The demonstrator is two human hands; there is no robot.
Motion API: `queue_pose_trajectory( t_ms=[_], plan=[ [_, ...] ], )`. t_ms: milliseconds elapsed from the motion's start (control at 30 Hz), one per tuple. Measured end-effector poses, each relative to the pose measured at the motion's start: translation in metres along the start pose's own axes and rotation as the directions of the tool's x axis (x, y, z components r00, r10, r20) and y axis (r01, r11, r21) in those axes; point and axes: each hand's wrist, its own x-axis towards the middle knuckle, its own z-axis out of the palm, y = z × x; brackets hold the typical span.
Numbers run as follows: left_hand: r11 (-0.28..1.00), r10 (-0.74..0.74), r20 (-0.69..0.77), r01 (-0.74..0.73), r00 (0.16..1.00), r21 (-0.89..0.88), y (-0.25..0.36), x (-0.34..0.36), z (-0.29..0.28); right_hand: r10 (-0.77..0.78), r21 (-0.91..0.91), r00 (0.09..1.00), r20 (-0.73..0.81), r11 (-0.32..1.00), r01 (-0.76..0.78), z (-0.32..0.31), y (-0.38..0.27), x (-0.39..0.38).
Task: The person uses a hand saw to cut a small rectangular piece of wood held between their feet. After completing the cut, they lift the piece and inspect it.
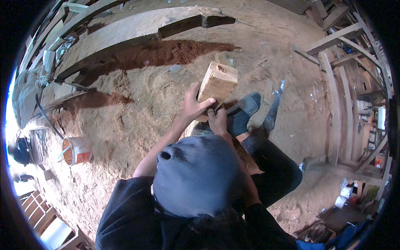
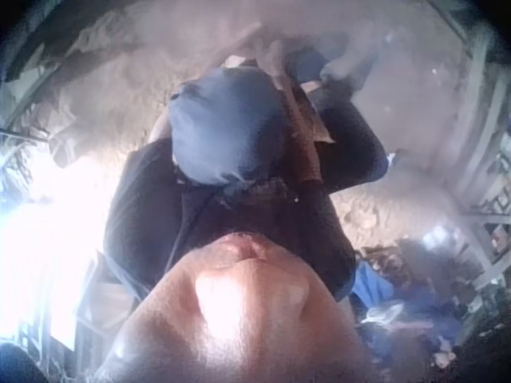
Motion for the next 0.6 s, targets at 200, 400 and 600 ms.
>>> queue_pose_trajectory(
  t_ms=[200,400,600],
  plan=[
    [0.996,-0.040,0.024,0.042,0.999,-0.081,0.002,-0.010,0.004,0.100,-0.109,0.994,0.036,0.989,-0.096,-0.007,0.015,-0.009],
    [0.990,-0.139,-0.181,0.138,0.974,-0.017,-0.037,-0.031,-0.022,0.236,-0.057,0.972,-0.015,0.970,-0.236,0.000,0.028,-0.035],
    [0.948,-0.161,-0.015,0.159,0.987,0.277,-0.067,-0.036,-0.045,0.378,-0.129,0.925,0.035,0.920,-0.371,-0.036,0.096,-0.070]
  ],
)
